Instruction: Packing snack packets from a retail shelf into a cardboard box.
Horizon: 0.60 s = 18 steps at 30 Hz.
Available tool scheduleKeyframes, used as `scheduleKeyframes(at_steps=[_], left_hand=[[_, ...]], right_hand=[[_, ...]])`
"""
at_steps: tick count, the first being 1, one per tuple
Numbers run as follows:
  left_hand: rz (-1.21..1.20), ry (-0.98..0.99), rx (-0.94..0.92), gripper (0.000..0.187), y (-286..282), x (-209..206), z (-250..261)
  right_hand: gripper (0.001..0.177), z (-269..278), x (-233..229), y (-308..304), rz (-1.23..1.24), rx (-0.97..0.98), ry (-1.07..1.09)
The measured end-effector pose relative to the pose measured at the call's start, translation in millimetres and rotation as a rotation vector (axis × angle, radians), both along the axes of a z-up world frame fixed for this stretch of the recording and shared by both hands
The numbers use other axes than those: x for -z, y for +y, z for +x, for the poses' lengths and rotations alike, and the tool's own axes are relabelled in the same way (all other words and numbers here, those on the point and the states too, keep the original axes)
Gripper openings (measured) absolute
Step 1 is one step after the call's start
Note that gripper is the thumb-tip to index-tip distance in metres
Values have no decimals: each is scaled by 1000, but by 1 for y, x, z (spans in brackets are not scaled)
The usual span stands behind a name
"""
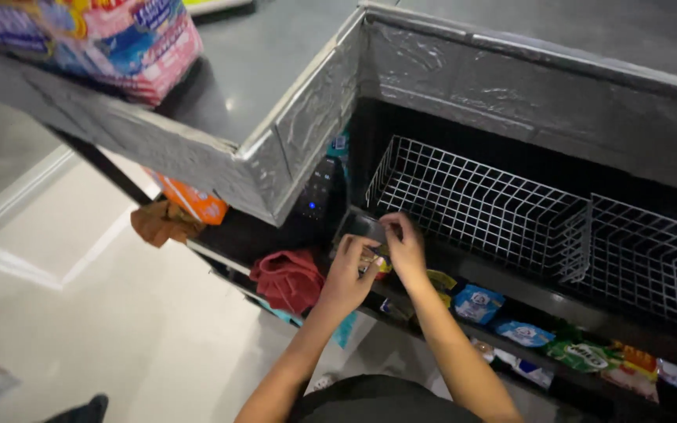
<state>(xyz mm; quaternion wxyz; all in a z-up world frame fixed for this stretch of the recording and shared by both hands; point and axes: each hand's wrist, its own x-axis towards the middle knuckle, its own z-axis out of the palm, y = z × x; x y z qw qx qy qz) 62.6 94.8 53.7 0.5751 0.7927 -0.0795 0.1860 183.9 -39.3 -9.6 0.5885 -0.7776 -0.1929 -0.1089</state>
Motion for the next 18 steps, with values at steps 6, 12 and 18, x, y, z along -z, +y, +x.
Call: scheduleKeyframes(at_steps=[6,12,18], left_hand=[[-51,-9,84,22,6,-22,-12],[128,-100,-38,18,14,-40,-38],[420,-222,-444,14,11,-50,-53]], right_hand=[[29,-12,15,6,-83,-70,44],[17,-8,10,22,-562,-162,-658],[30,-21,-45,55,-533,-358,-475]])
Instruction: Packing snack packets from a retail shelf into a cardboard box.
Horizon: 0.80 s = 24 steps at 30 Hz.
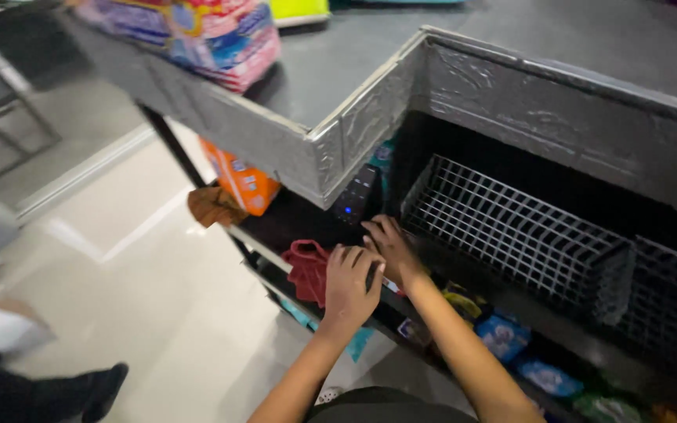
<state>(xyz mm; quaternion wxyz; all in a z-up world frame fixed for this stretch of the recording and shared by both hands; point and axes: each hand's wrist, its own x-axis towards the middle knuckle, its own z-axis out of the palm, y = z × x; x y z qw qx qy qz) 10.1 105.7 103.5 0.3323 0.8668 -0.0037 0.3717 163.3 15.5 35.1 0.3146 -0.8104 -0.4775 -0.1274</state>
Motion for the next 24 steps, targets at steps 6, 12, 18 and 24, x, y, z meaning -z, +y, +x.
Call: scheduleKeyframes(at_steps=[6,12,18,24], left_hand=[[66,26,-296,15,-14,11,0],[-57,66,-361,20,-17,64,15],[-11,51,-408,16,-23,68,13],[-34,47,-448,14,-26,72,18]], right_hand=[[43,6,-7,16,-153,-39,-58],[46,38,41,29,-212,-8,-274],[50,51,68,48,-223,123,-388],[59,63,85,57,-237,128,-297]])
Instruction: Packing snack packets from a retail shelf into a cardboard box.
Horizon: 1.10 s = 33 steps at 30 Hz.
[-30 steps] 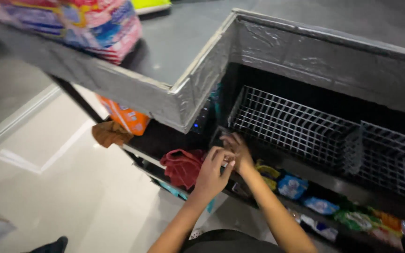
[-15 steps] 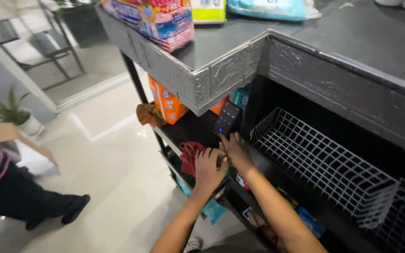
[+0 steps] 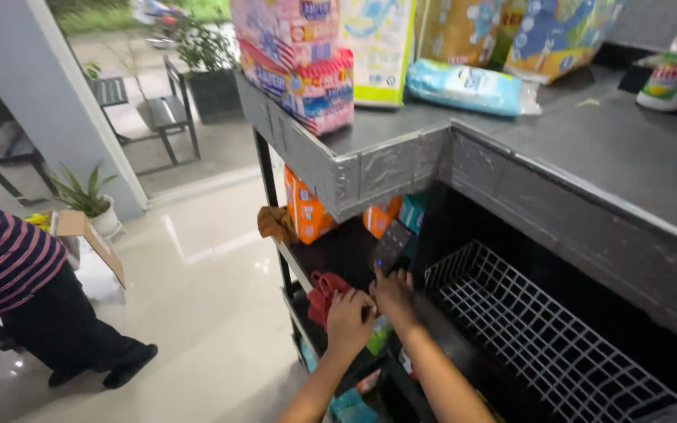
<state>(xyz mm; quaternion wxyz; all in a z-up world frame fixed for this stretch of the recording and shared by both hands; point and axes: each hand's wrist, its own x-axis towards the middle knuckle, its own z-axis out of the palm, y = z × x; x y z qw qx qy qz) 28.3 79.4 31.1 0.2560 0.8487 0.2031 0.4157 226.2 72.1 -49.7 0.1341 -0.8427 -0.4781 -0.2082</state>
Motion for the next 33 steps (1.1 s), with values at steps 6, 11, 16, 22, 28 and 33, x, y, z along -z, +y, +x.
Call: scheduleKeyframes(at_steps=[6,11,16,22,28,33], left_hand=[[-4,11,-7,16,-5,-6,-4],[-10,7,12,18,-8,-12,-7],[-17,6,11,18,-8,-11,-6],[35,12,15,18,-7,-13,-5],[132,-49,-59,17,-29,-42,1],[169,-88,127,23,-52,-44,35]], right_hand=[[62,1,-3,9,-158,101,89],[60,-3,-6,6,-232,150,136],[55,-11,-17,-4,-139,89,126],[49,-27,-34,-24,-31,45,123],[27,-53,-71,-78,387,55,84],[30,-42,-54,-117,574,135,267]])
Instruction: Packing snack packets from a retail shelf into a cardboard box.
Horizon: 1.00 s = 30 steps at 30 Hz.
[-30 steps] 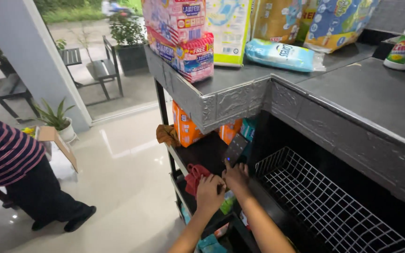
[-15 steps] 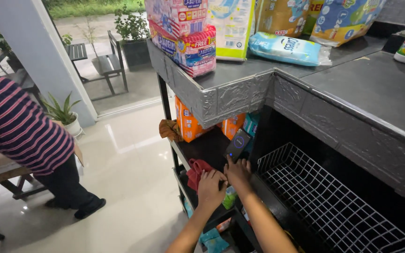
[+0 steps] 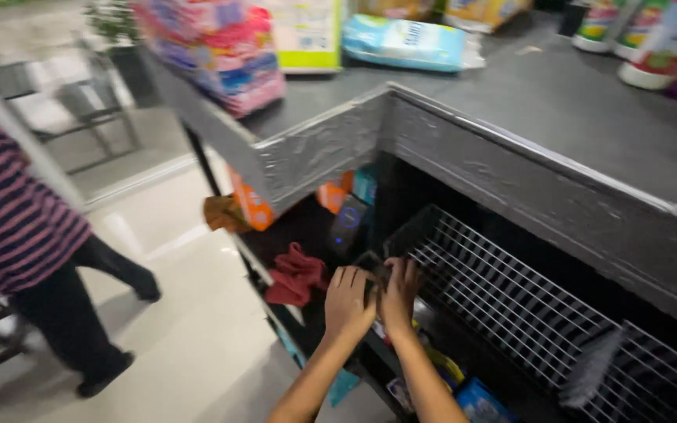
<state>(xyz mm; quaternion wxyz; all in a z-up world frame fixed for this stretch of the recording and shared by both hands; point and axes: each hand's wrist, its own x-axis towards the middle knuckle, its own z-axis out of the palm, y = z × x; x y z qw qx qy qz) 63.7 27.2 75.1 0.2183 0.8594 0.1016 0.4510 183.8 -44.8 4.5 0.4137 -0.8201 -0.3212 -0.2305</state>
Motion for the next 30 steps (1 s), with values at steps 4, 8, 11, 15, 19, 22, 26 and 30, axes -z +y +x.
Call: scheduleKeyframes(at_steps=[4,8,11,15,19,22,26,30], left_hand=[[-50,7,143,28,-10,8,35],[-110,14,250,27,-15,4,57],[-167,0,338,25,-12,11,71],[-224,-26,390,24,0,13,73],[-199,-12,401,33,19,11,69],[-195,6,421,35,35,9,62],[-282,92,511,34,52,-4,52],[-373,199,582,27,67,-7,49]], right_hand=[[39,33,16,-23,-20,136,42],[38,82,65,-39,220,-88,333],[34,106,91,-46,312,-197,487],[30,129,125,-29,306,-269,544],[24,157,173,-4,231,-208,847],[30,165,182,15,591,-341,994],[38,181,197,31,1082,-544,1141],[32,202,213,32,1152,-547,1015]])
